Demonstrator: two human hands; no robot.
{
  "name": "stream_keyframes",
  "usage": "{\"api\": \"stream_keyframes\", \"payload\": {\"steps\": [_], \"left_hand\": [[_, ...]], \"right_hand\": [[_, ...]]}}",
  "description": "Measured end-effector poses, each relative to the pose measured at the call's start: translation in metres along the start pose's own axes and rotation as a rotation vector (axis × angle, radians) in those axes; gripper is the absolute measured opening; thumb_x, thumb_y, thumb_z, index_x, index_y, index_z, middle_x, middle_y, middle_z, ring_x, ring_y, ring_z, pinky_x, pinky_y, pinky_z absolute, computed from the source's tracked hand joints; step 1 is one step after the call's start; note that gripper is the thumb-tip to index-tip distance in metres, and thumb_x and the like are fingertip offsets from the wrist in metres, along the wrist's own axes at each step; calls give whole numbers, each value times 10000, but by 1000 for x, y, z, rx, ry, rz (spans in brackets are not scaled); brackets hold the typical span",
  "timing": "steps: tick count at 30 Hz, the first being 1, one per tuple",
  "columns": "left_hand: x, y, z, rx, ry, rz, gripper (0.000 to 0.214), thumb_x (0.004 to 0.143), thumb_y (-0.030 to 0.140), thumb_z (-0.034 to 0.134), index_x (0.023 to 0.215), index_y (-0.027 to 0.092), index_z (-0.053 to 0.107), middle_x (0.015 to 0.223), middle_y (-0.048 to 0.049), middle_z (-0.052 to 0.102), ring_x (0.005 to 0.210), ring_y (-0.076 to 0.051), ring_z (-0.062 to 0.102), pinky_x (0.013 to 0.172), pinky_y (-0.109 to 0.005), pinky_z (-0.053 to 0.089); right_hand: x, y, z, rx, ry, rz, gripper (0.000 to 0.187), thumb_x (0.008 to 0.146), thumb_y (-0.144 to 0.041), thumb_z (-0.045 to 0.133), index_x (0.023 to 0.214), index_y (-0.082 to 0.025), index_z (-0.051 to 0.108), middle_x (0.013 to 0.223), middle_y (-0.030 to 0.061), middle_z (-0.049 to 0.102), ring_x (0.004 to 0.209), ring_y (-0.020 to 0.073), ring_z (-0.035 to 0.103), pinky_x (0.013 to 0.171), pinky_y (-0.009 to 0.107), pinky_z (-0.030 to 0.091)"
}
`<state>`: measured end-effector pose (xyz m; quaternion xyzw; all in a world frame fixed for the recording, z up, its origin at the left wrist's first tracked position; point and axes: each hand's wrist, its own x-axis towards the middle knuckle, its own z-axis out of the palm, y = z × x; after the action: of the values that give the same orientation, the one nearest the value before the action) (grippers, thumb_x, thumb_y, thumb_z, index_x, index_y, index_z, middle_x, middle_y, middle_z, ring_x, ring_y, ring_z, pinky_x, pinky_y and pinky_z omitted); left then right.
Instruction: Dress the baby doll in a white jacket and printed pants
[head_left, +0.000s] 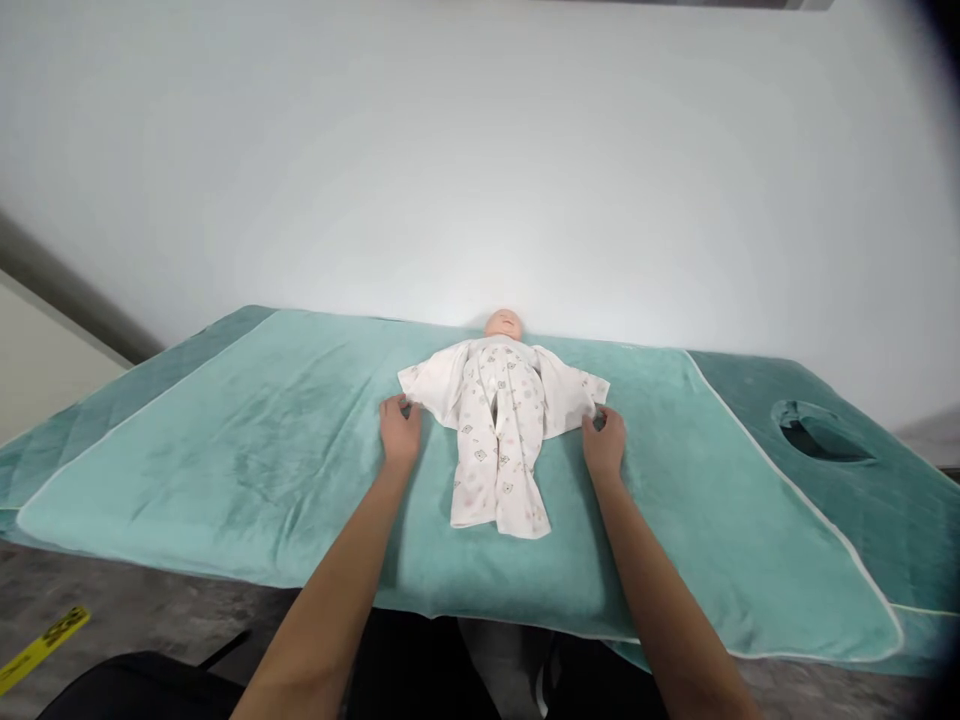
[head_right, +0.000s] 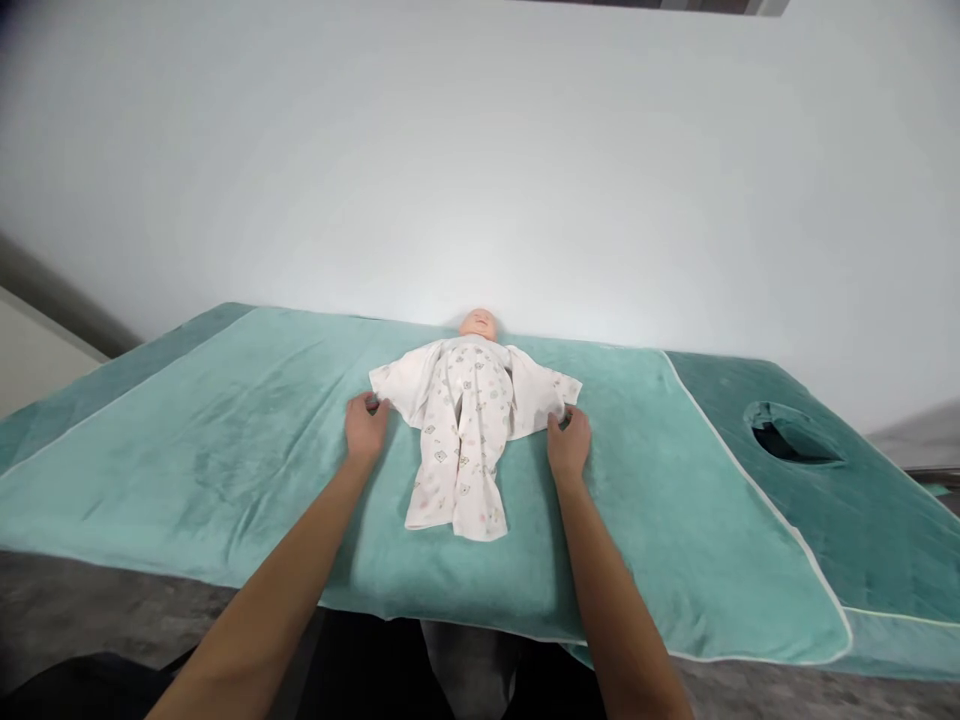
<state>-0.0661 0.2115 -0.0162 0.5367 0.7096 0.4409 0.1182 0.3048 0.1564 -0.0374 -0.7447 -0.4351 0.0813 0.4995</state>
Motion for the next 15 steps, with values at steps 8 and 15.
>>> {"api": "stream_keyframes", "payload": {"steps": [8,15], "left_hand": [[34,-9,16,61,-116,-156,354,869,454,607,1109,202,670,1069,-101,728,987,-278,660,850,-372,476],[38,-13,16,45,-87,-154,304,903,429,551,1092,225,672,1030,-74,741,966,-263,666,832,-351,468]], "right_hand": [[29,-6,-1,130,-192,206,406,676,-483,722,937,-174,686,899,86,719,854,254,638,782,353,464],[45,-97,3,810,-427,158,285,702,-438,745,868,-229,646,932,27,721,929,242,666,793,349,540]]}}
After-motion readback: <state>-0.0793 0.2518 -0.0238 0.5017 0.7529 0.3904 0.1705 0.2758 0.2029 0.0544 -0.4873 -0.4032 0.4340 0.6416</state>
